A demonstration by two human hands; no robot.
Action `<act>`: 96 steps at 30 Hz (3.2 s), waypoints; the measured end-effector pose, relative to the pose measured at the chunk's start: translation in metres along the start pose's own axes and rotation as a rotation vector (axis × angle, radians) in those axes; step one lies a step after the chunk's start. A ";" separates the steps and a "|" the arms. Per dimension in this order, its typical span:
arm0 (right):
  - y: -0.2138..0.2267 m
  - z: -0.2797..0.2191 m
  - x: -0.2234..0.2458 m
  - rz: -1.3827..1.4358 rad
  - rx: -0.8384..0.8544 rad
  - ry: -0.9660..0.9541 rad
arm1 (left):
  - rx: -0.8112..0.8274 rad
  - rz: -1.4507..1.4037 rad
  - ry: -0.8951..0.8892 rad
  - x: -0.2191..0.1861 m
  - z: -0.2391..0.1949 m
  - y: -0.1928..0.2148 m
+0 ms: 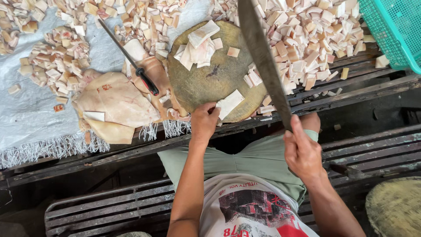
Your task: The person cuts strips of processed animal hide into small square pieces using a cleaver on a wooden cutting board, placing the pieces onto a pile.
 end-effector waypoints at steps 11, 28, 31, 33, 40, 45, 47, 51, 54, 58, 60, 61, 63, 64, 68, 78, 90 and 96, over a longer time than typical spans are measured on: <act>-0.030 -0.006 0.000 -0.114 0.379 -0.120 | -0.054 0.063 -0.021 0.014 0.002 -0.007; -0.031 0.001 0.019 -0.107 0.293 0.061 | -0.041 0.034 -0.025 0.009 0.016 -0.012; -0.010 -0.007 0.011 -0.003 0.138 0.068 | -0.034 0.007 0.014 0.010 0.016 -0.014; -0.004 -0.019 0.006 -0.003 0.041 0.111 | -0.001 -0.050 0.065 0.013 0.010 -0.015; -0.059 -0.028 -0.009 0.108 0.488 -0.308 | 0.029 0.009 -0.015 0.009 0.007 -0.008; -0.034 -0.007 0.010 -0.003 0.341 -0.007 | 0.079 0.017 -0.026 0.013 0.010 -0.011; -0.023 -0.006 0.018 0.020 0.266 -0.030 | 0.064 -0.033 -0.052 0.016 0.009 -0.007; -0.014 -0.014 0.025 0.077 0.378 -0.080 | -0.122 -0.128 -0.041 0.030 0.011 0.028; -0.021 -0.017 0.016 -0.029 0.532 -0.088 | -0.279 -0.098 0.015 0.040 0.026 0.058; -0.040 0.001 -0.015 -0.200 0.648 -0.237 | -0.339 -0.029 -0.061 0.034 0.057 0.064; -0.044 0.014 -0.030 -0.229 0.579 -0.275 | -0.359 0.232 -0.200 0.020 0.082 0.054; -0.043 0.022 -0.036 -0.203 0.478 -0.242 | -0.365 0.362 -0.269 0.013 0.094 0.047; -0.041 0.036 -0.048 -0.156 0.346 -0.204 | -0.364 0.435 -0.231 0.003 0.119 0.034; -0.041 0.042 -0.054 -0.135 0.318 -0.200 | -0.363 0.471 -0.213 -0.001 0.132 0.030; -0.041 0.051 -0.065 -0.062 0.258 -0.217 | -0.243 0.533 -0.215 -0.014 0.178 0.026; -0.035 0.039 -0.068 0.304 0.170 -0.339 | 0.095 0.690 -0.169 -0.022 0.226 0.035; -0.024 -0.004 -0.042 0.482 0.124 -0.433 | 0.065 0.534 -0.652 -0.057 0.064 0.026; -0.032 -0.023 -0.030 0.229 0.307 -0.491 | 0.403 0.724 -0.684 -0.016 -0.004 0.004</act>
Point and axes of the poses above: each hand's wrist, its own z-axis towards the middle knuckle, its own y-axis out of the back of the hand, x = y × z, the point moved 3 cm from there along z, towards the middle knuckle, and after that the axes turned 8 degrees about x, right-handed, at the moved point
